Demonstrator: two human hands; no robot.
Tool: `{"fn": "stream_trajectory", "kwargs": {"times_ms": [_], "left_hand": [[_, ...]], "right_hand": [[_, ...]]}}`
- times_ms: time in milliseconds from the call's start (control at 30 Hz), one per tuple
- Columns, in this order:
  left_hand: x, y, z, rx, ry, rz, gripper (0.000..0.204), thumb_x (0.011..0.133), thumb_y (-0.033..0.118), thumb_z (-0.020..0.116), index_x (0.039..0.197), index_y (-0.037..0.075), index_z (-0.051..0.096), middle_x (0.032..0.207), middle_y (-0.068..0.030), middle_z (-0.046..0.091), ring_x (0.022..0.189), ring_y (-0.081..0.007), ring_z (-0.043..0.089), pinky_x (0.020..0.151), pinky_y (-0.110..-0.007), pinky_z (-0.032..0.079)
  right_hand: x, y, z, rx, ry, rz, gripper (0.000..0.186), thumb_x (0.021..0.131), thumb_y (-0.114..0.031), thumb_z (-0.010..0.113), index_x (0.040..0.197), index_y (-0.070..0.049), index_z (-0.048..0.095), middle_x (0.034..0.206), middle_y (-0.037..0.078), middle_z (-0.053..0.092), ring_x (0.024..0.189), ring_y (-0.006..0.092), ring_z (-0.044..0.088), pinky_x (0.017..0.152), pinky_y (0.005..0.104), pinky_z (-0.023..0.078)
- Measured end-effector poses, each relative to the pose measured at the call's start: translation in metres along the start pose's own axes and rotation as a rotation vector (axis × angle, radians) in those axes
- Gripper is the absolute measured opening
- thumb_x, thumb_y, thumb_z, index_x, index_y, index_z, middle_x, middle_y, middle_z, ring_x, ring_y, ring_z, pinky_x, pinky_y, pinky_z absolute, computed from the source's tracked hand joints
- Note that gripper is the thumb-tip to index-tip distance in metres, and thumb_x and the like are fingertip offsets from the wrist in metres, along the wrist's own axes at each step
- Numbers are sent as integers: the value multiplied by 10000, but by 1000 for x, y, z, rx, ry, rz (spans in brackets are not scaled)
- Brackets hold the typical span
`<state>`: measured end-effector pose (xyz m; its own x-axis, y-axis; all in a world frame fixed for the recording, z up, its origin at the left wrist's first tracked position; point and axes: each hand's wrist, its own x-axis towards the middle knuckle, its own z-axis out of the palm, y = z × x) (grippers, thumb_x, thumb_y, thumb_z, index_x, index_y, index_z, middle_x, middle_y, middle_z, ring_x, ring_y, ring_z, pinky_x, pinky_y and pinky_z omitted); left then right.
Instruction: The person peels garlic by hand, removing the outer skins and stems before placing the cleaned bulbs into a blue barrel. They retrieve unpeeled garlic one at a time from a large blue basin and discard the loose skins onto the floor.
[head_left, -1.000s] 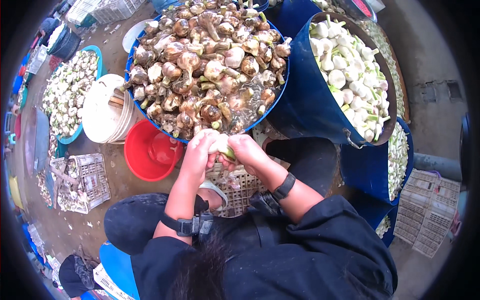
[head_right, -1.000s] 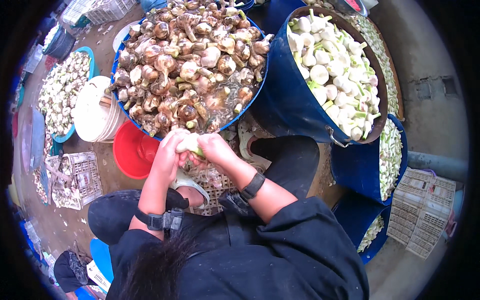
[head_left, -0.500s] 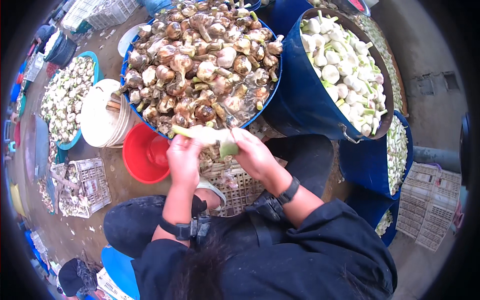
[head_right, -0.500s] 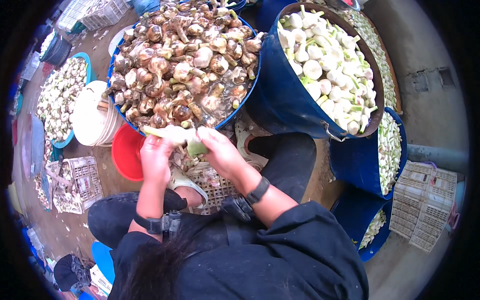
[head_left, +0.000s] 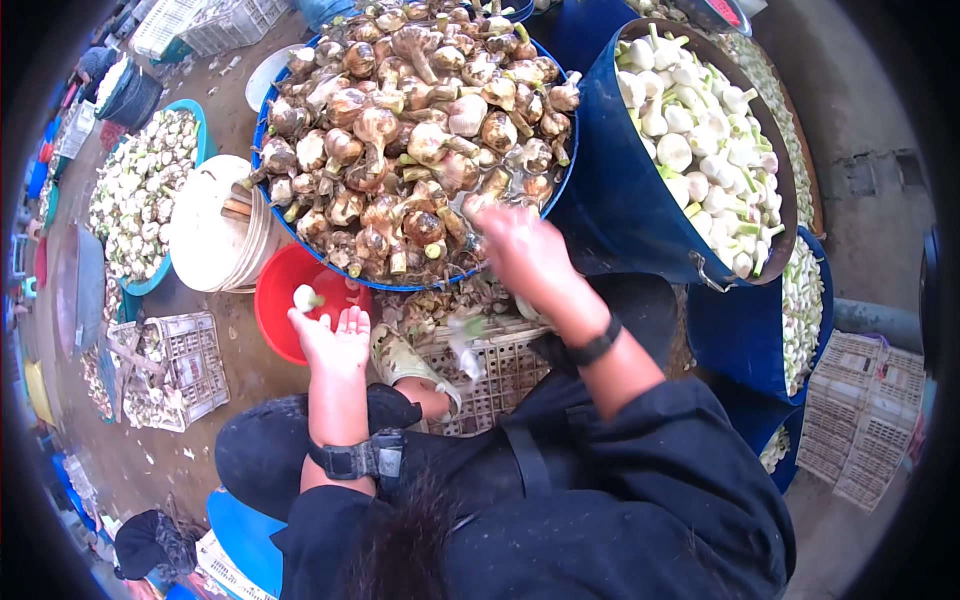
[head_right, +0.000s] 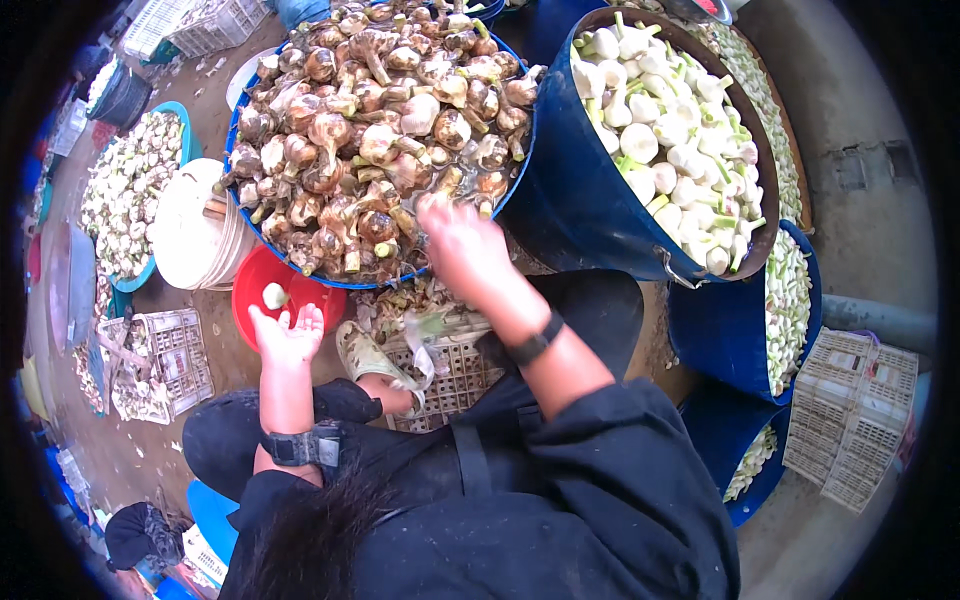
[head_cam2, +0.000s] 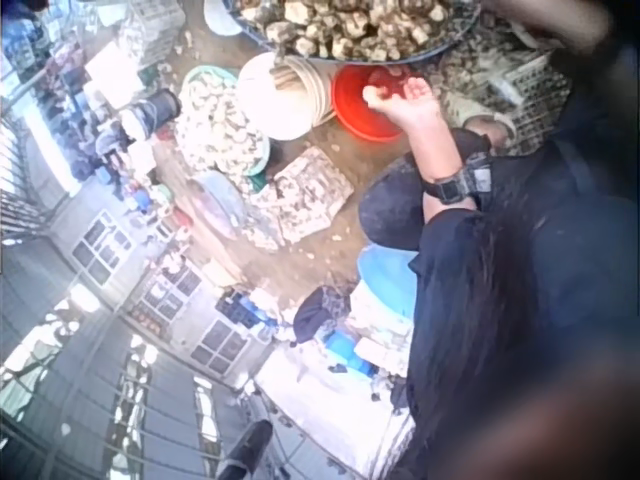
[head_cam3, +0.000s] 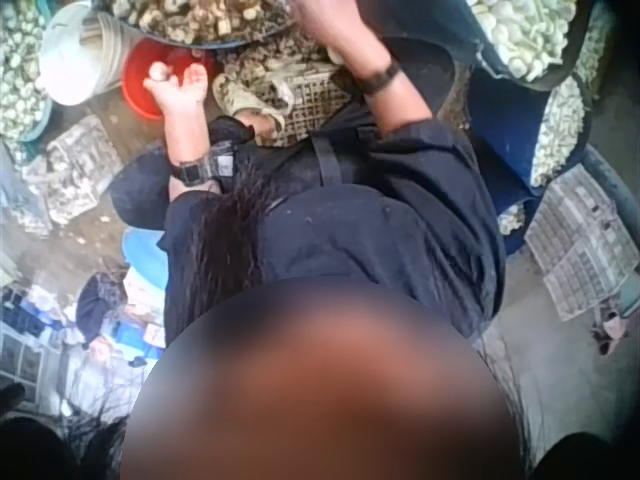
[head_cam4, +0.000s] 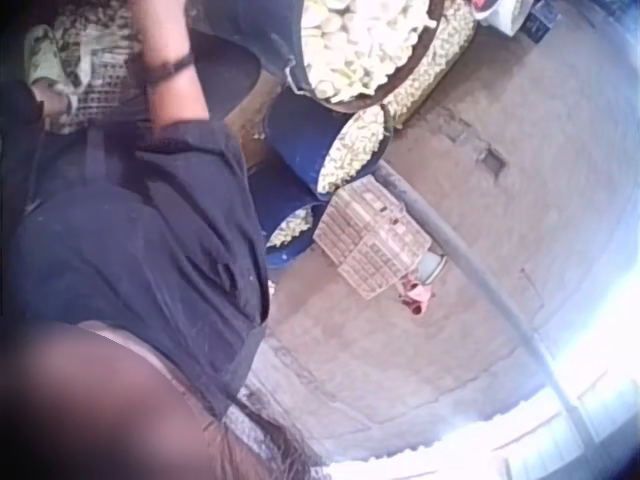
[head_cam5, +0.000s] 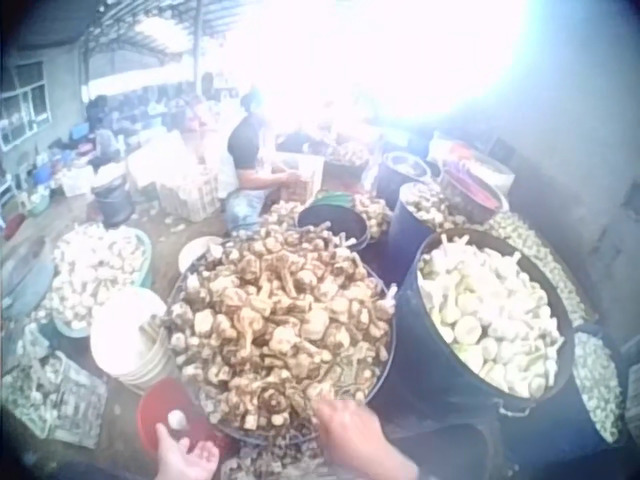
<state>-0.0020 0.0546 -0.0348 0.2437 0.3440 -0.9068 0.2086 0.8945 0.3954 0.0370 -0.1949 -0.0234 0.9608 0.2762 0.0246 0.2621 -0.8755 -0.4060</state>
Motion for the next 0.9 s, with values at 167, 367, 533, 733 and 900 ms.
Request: {"fn": "stream_trajectory", "kwargs": {"times_ms": [167,367,533,733,900], "left_hand": [[-15,-31,16,414,-400,263,527,843,422,545,1214,82,388,1056,-105,484,878,-204,513,726,-327,442],[-37,-56,19,835,-666,235,434,905,386,460,1203,73,419,1092,-117,508,785,-168,546,612,-285,460],[-49,-53,27,878,-723,309,376,889,388,493,1072,60,522,770,-22,593,524,-45,483,391,-164,333],[-44,-49,25,862,-740,255,216,796,201,600,978,89,574,835,9,585,628,-33,515,418,-166,330],[-36,-42,19,703,-834,-4,376,801,258,553,1132,90,491,915,-11,585,665,-69,548,440,-166,365]], "right_hand": [[71,62,47,-723,-103,-357,162,753,-178,531,862,-78,597,931,59,625,971,207,563,823,354,407],[45,44,17,-123,-352,-15,241,876,-258,466,869,-82,630,778,150,622,738,302,618,647,404,481],[-25,-36,0,395,-209,-87,199,840,-238,508,806,-48,554,687,175,601,675,334,608,596,430,482],[-35,-46,18,388,-193,2,185,773,-191,562,677,-34,584,590,125,596,568,275,605,551,391,479],[-30,-37,33,1383,-433,561,224,856,-213,528,798,-41,660,643,5,595,587,94,560,554,268,470]]}}
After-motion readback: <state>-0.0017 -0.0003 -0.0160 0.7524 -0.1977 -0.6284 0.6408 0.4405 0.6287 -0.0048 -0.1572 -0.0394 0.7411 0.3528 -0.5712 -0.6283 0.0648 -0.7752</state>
